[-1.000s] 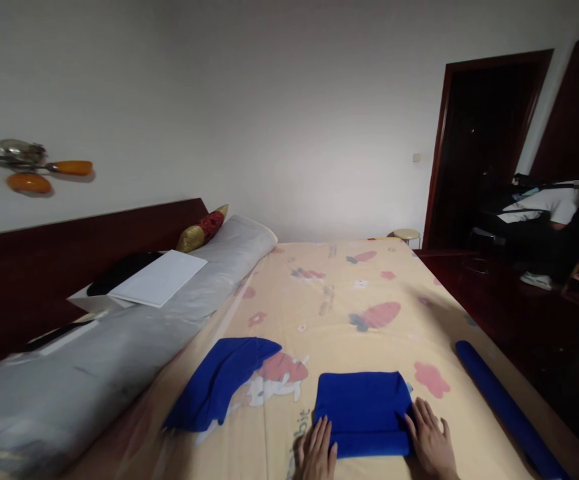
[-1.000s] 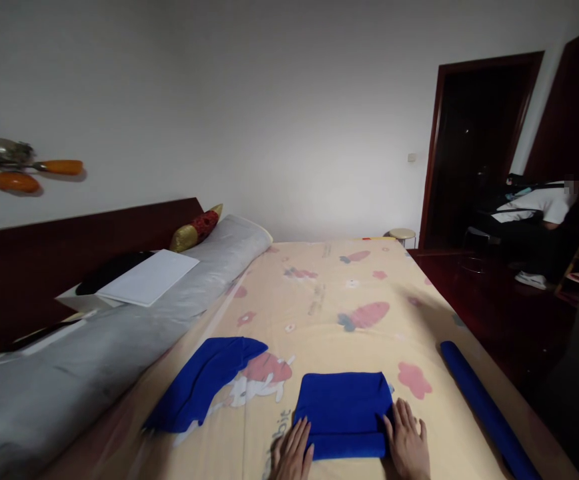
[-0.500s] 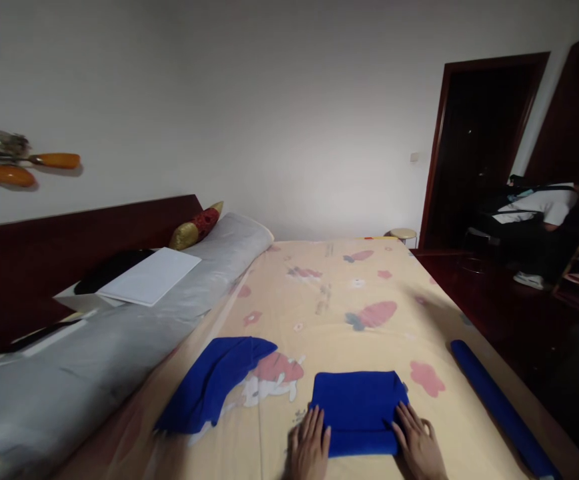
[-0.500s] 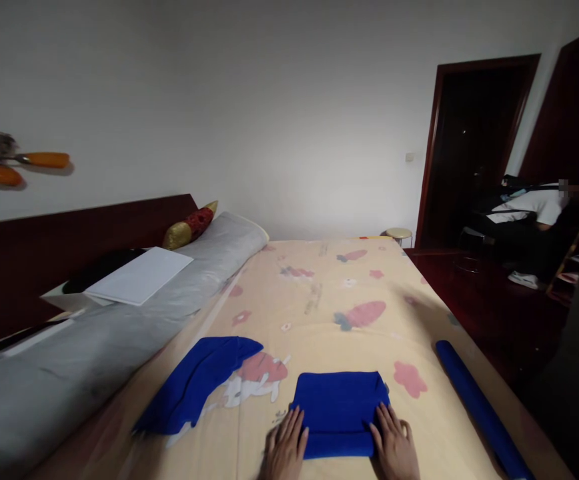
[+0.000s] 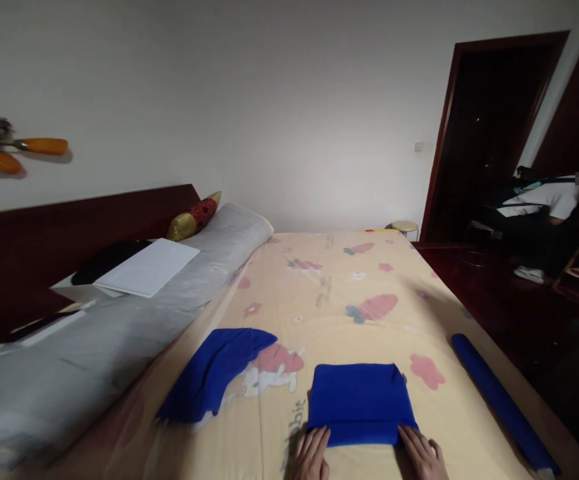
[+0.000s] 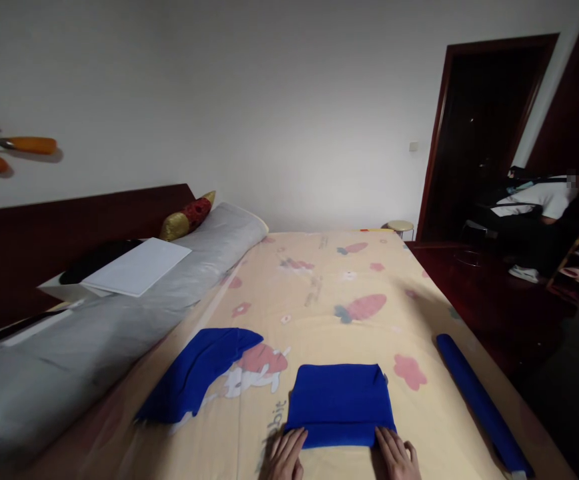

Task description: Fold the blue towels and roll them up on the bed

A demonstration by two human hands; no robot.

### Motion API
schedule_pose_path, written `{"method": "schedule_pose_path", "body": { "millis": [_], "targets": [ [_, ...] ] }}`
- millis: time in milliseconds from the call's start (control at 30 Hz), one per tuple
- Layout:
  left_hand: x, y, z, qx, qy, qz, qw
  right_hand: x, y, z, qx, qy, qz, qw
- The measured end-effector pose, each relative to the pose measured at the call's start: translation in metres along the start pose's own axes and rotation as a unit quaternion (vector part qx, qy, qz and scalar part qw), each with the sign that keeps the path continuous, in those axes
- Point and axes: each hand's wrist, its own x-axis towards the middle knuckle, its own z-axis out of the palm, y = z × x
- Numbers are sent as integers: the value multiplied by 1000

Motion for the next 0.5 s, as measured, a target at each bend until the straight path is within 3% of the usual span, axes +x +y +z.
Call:
{"method": "schedule_pose_path", "body": {
  "millis": [100, 233, 367, 500],
  "targets": [
    [-1, 2, 5, -6, -9, -24, 1000, 1, -5, 4, 4, -4, 28, 1000],
    [8, 10, 8, -26, -55, -93, 994, 28, -20, -22, 19, -41, 35, 998],
    [38, 18, 3, -85, -177, -226, 954, 59, -38, -48, 24, -76, 85, 993],
    [62, 13, -12, -149, -305, -269, 901, 71, -38, -50, 20, -136, 110, 984]
  ]
}}
